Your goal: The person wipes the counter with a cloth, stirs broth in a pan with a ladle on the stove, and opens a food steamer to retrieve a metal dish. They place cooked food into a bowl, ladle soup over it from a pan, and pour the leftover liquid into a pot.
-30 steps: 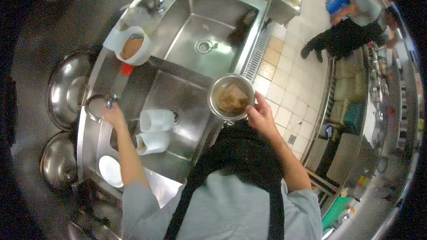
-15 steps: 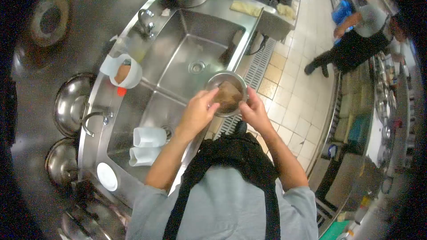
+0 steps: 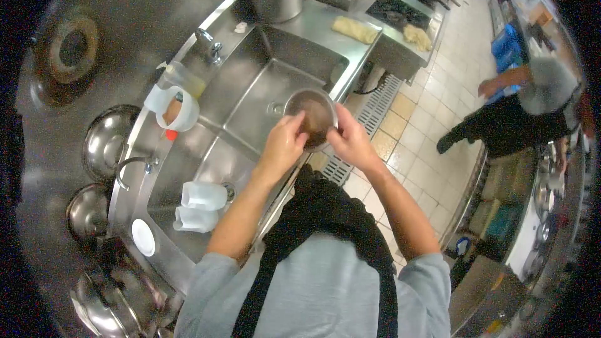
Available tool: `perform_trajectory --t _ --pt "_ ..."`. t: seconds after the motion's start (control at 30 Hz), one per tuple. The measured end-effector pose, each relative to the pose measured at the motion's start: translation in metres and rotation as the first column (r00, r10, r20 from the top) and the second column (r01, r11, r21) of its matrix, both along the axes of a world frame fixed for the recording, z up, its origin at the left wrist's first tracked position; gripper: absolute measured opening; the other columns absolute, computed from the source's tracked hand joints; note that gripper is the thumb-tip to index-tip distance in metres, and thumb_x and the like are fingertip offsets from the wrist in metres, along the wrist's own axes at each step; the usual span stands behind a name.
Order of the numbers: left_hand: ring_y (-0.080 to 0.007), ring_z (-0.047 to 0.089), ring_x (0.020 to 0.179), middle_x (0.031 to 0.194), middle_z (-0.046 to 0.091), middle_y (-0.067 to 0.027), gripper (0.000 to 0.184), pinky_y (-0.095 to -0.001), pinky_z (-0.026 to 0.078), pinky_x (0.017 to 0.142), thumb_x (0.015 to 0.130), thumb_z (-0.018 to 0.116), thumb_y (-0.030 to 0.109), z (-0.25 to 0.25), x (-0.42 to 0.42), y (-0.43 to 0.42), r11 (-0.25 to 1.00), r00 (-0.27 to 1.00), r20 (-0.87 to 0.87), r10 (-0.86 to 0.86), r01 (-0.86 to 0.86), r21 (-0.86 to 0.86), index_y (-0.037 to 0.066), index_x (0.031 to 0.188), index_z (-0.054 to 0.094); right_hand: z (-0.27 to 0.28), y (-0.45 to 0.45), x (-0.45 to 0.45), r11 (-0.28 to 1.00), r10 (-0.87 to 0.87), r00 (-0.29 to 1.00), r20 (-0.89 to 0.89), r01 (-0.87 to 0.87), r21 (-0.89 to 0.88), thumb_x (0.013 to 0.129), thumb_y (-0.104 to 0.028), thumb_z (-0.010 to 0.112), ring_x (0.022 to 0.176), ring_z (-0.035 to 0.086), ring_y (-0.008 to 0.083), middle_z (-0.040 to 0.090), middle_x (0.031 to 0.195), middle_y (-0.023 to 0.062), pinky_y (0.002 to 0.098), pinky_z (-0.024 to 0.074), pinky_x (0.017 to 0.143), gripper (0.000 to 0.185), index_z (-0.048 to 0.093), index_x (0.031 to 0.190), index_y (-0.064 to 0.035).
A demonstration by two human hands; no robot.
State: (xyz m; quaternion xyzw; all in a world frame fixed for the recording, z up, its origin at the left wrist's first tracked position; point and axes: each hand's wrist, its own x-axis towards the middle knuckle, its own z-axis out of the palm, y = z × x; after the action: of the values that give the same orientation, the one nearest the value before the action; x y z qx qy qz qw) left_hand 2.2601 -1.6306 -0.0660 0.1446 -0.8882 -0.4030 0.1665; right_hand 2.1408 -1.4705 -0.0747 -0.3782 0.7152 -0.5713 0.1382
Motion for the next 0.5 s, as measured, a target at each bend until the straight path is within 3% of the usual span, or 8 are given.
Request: perform_trajectory --t 0.1,0.13,0.2,0.23,0.3,0.43,0.5 --pt "-0.0403 0.062 0.098 0.107 0.063 -0.0206 0.048 -0.0436 0.051 0.085 0.082 0.065 0.003 0.006 -0.011 -0.006 0.990 0.995 -0.010 0.097 -0.098 -0.102 -0.001 0.130 0.056 0.006 -0.021 -0.016 0.999 0.042 0.999 0.019 -0.042 0.034 0.084 -0.005 0.056 0.075 0.064 0.0213 0.066 0.096 0.0179 0.0330 0.0514 0.068 0.059 0.043 0.141 -0.0006" --pt "-0.0403 0.062 0.098 0.107 0.063 -0.0206 0.048 -0.0436 0.051 0.085 0.082 0.065 0.003 0.010 -0.013 -0.010 0.990 0.994 -0.010 0.111 -0.111 -0.092 -0.001 0.130 0.056 0.013 -0.029 -0.018 0.997 0.056 0.998 0.025 -0.057 0.045 0.083 -0.005 0.056 0.074 0.065 0.0225 0.066 0.093 0.0188 0.0335 0.0514 0.068 0.059 0.043 0.141 -0.0012" --pt "-0.0422 0.061 0.099 0.108 0.062 -0.0219 0.047 -0.0455 0.050 0.085 0.083 0.064 0.002 0.015 -0.019 -0.022 0.988 0.989 0.005 0.146 -0.146 -0.040 -0.001 0.129 0.057 0.037 -0.045 -0.021 0.965 0.039 0.995 -0.096 -0.012 0.262 0.084 -0.005 0.057 0.071 0.067 0.0306 0.065 0.082 0.0222 0.0388 0.0522 0.066 0.057 0.044 0.139 -0.0011" --pt "-0.0422 0.061 0.099 0.108 0.062 -0.0219 0.047 -0.0455 0.050 0.085 0.083 0.064 0.002 0.012 -0.023 -0.029 0.986 0.987 0.005 0.163 -0.163 -0.033 -0.001 0.129 0.057 0.052 -0.055 -0.022 0.963 0.056 0.994 -0.098 -0.028 0.268 0.084 -0.005 0.057 0.071 0.067 0.0306 0.065 0.082 0.0222 0.0388 0.0522 0.066 0.057 0.044 0.139 -0.0011" --pt "-0.0436 0.061 0.098 0.105 0.063 -0.0236 0.044 -0.0469 0.050 0.083 0.082 0.064 0.001 -0.001 -0.029 -0.045 0.982 0.981 -0.058 0.186 -0.186 0.007 0.000 0.126 0.058 0.074 -0.077 -0.023 0.910 0.142 0.975 -0.173 -0.060 0.410 0.083 -0.006 0.058 0.071 0.067 0.0391 0.065 0.079 0.0248 0.0448 0.0525 0.065 0.057 0.044 0.138 0.0011" --pt "-0.0418 0.061 0.098 0.106 0.062 -0.0202 0.051 -0.0470 0.051 0.082 0.084 0.063 0.003 -0.013 -0.040 -0.065 0.975 0.973 -0.087 0.214 -0.207 0.085 0.004 0.135 0.054 0.070 -0.109 -0.037 0.889 0.286 0.912 -0.293 -0.139 0.435 0.081 -0.006 0.059 0.074 0.067 0.0426 0.065 0.080 0.0263 0.0484 0.0541 0.067 0.059 0.042 0.137 0.0024" --pt "-0.0444 0.063 0.094 0.098 0.066 -0.0243 0.037 -0.0479 0.051 0.079 0.083 0.064 0.001 -0.013 -0.046 -0.073 0.957 0.958 -0.126 0.258 -0.236 0.170 0.002 0.120 0.061 0.076 -0.123 -0.040 0.863 0.343 0.882 -0.323 -0.160 0.480 0.081 -0.006 0.059 0.074 0.067 0.0423 0.066 0.080 0.0259 0.0485 0.0544 0.067 0.059 0.042 0.137 0.0025"
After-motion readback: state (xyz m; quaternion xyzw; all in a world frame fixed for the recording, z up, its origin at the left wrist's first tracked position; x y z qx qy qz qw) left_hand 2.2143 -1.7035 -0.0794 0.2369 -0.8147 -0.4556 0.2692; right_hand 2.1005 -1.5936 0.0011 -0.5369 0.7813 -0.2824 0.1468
